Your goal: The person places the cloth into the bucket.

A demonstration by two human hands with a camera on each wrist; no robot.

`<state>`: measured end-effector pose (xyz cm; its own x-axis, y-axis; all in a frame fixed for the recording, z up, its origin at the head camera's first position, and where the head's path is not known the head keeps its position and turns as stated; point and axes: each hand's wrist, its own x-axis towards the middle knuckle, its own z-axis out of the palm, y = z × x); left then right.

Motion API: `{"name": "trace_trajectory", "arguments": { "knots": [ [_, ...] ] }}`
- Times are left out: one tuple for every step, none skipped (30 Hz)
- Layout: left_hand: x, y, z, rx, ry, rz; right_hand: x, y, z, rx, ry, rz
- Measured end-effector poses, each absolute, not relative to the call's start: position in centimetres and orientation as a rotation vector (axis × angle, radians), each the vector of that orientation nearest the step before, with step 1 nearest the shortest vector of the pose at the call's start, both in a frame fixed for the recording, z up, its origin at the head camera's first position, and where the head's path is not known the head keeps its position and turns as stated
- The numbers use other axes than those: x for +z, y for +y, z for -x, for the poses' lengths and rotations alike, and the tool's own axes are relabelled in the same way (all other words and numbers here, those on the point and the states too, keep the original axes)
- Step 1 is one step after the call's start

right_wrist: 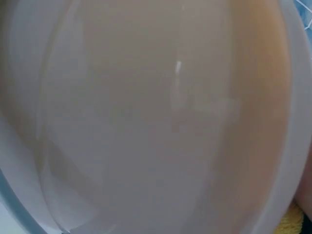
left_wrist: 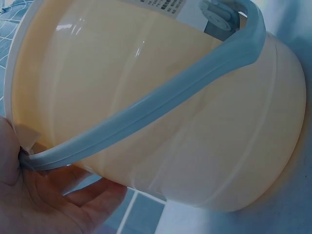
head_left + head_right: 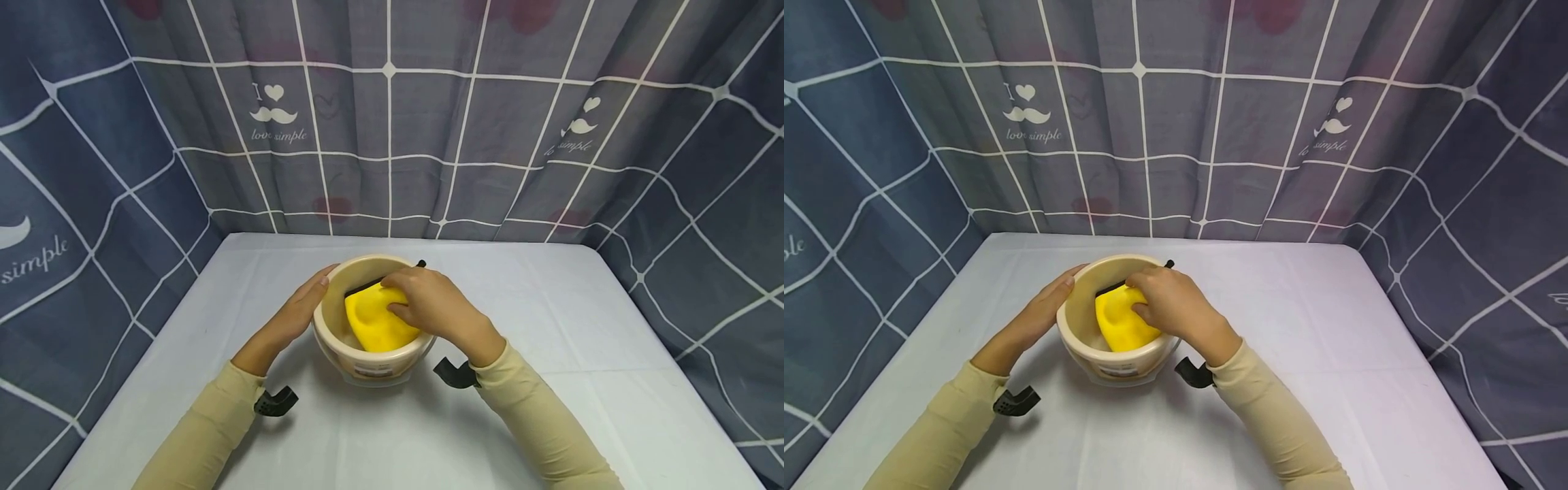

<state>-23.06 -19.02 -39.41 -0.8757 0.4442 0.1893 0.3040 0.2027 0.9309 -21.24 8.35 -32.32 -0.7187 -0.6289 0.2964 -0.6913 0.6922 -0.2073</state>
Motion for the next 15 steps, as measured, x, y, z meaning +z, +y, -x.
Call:
{"name": "trace_trajectory", "arguments": {
  "knots": [
    [-39.41,-19.03,23.03,1.766,2.339,-0.730,-32.39,8.28,21.28,0.451,-2.705,-1.065],
    [-39.41,-19.02,23.00,1.765,2.339,-0.730,-32.47,8.23,21.32,0.447,-2.712,-1.064],
    [-39.38,-19.01,22.96,1.765,2.337,-0.726,-32.52,8.15,21.34,0.446,-2.721,-1.063],
    [-39.37,-19.00,22.93,1.766,2.336,-0.723,-32.60,8.09,21.37,0.443,-2.732,-1.062],
    [-39.35,-18.99,22.89,1.766,2.334,-0.721,-32.67,8.02,21.40,0.439,-2.740,-1.064],
    [-39.34,-18.97,22.86,1.767,2.333,-0.718,-32.72,7.95,21.43,0.432,-2.745,-1.068],
    [-39.32,-18.97,22.84,1.769,2.330,-0.716,-32.79,7.90,21.48,0.426,-2.748,-1.073],
    [-39.29,-18.95,22.83,1.769,2.329,-0.714,-32.83,7.85,21.52,0.417,-2.752,-1.078],
    [-39.25,-18.94,22.82,1.771,2.326,-0.710,-32.86,7.80,21.54,0.408,-2.756,-1.084],
    [-39.23,-18.92,22.81,1.772,2.326,-0.709,-32.90,7.76,21.59,0.400,-2.757,-1.087],
    [-39.21,-18.90,22.81,1.774,2.325,-0.706,-32.91,7.72,21.61,0.394,-2.757,-1.091],
    [-39.19,-18.89,22.80,1.775,2.324,-0.705,-32.92,7.68,21.62,0.389,-2.759,-1.092],
    [-39.18,-18.88,22.81,1.777,2.323,-0.704,-32.95,7.65,21.64,0.388,-2.764,-1.092],
    [-39.16,-18.88,22.79,1.778,2.323,-0.702,-32.96,7.61,21.65,0.389,-2.768,-1.093],
    [-39.16,-18.88,22.78,1.779,2.323,-0.701,-32.99,7.56,21.67,0.390,-2.774,-1.093]
  ]
}}
